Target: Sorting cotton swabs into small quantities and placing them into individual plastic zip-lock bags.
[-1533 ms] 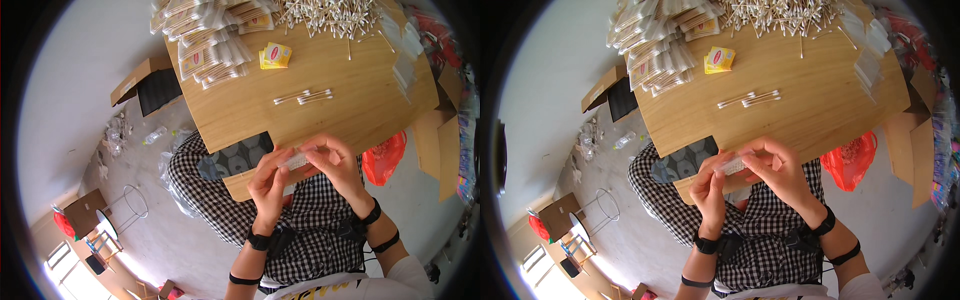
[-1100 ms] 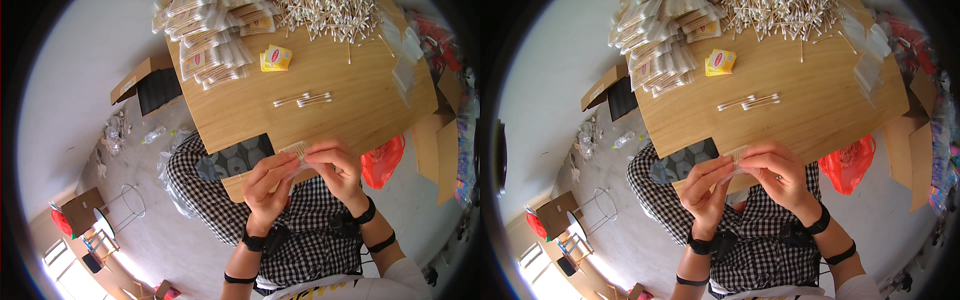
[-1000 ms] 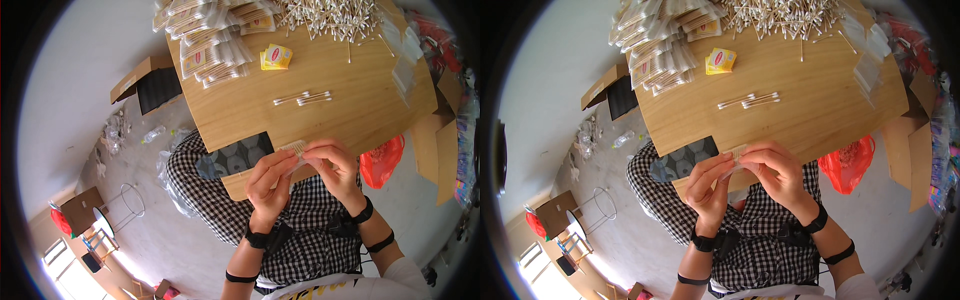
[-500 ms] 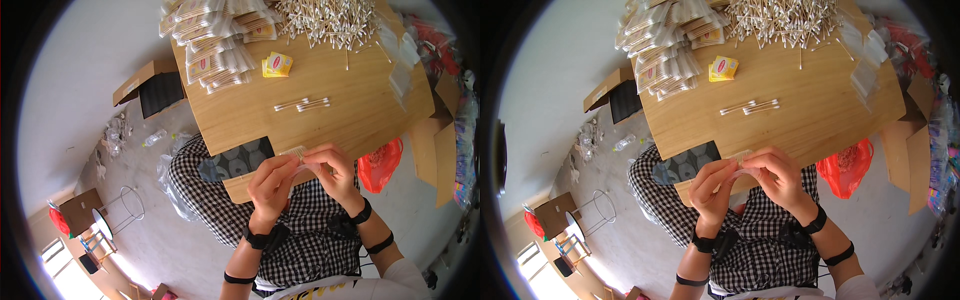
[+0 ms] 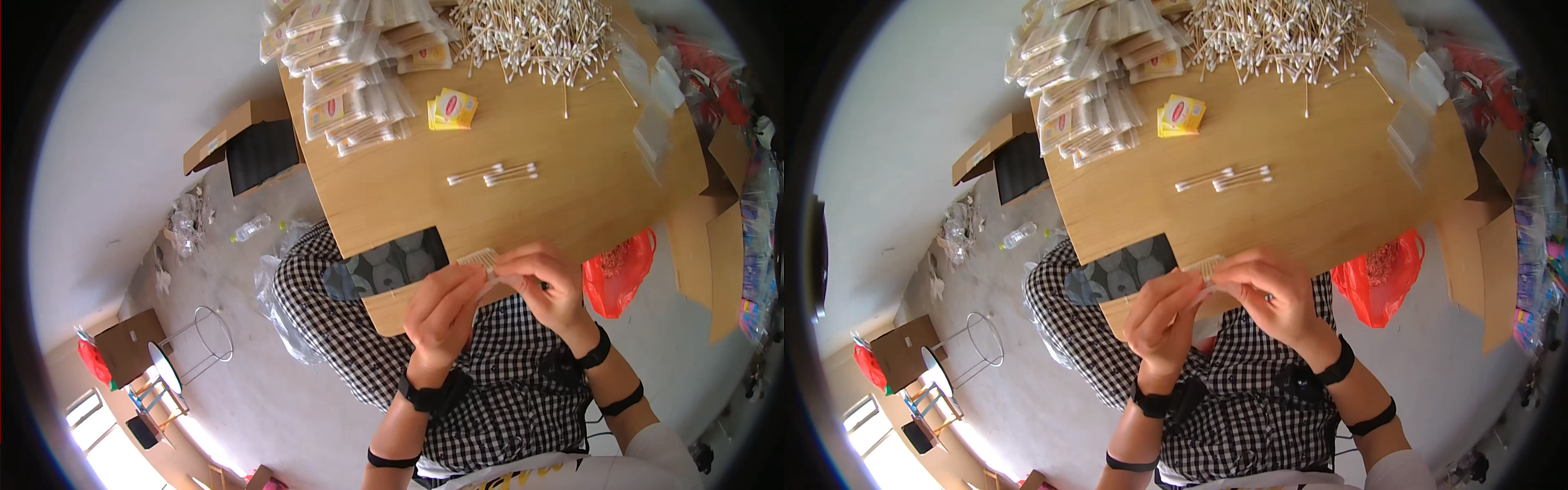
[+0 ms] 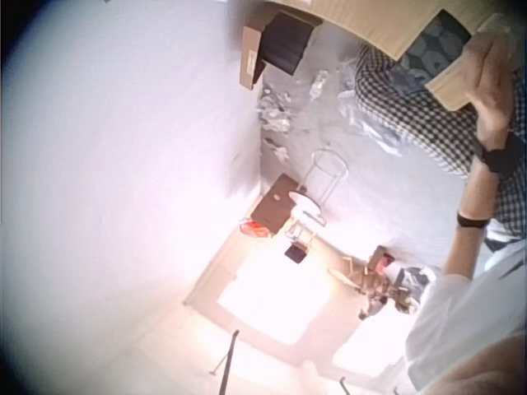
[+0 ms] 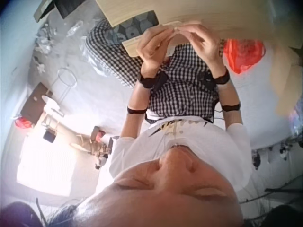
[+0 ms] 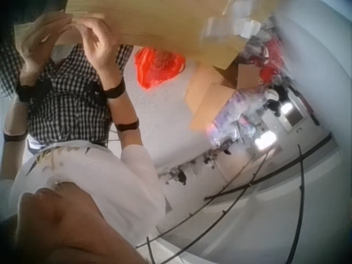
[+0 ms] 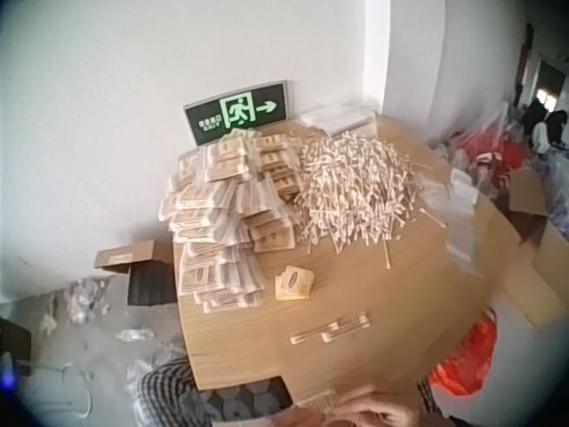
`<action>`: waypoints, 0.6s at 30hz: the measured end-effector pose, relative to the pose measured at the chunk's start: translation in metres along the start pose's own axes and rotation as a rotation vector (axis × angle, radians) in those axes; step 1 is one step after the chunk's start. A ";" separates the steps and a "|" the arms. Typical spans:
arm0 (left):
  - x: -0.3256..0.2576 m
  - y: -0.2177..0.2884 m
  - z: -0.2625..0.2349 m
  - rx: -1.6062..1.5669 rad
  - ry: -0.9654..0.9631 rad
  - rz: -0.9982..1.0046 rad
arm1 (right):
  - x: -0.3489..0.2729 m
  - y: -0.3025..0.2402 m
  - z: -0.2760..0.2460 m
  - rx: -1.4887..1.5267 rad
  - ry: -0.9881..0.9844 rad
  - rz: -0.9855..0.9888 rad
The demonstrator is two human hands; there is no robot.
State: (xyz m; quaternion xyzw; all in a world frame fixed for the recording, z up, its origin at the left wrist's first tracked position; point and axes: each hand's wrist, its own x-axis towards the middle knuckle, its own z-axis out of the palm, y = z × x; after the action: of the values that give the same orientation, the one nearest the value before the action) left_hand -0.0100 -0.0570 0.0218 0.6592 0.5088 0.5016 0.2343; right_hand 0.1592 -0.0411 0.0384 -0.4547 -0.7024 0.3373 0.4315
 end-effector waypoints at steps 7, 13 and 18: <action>0.001 0.003 -0.003 -0.064 -0.060 -0.042 | -0.001 0.000 0.001 0.044 -0.001 0.113; 0.002 0.002 -0.003 -0.079 -0.027 -0.064 | 0.002 0.001 0.004 0.012 0.009 0.128; -0.002 0.009 -0.005 -0.114 -0.007 -0.081 | 0.000 -0.007 -0.001 -0.077 0.017 0.003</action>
State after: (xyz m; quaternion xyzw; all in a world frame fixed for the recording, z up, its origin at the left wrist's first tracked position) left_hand -0.0111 -0.0634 0.0301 0.6254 0.5048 0.5177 0.2933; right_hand 0.1583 -0.0438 0.0447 -0.4748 -0.7106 0.3068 0.4190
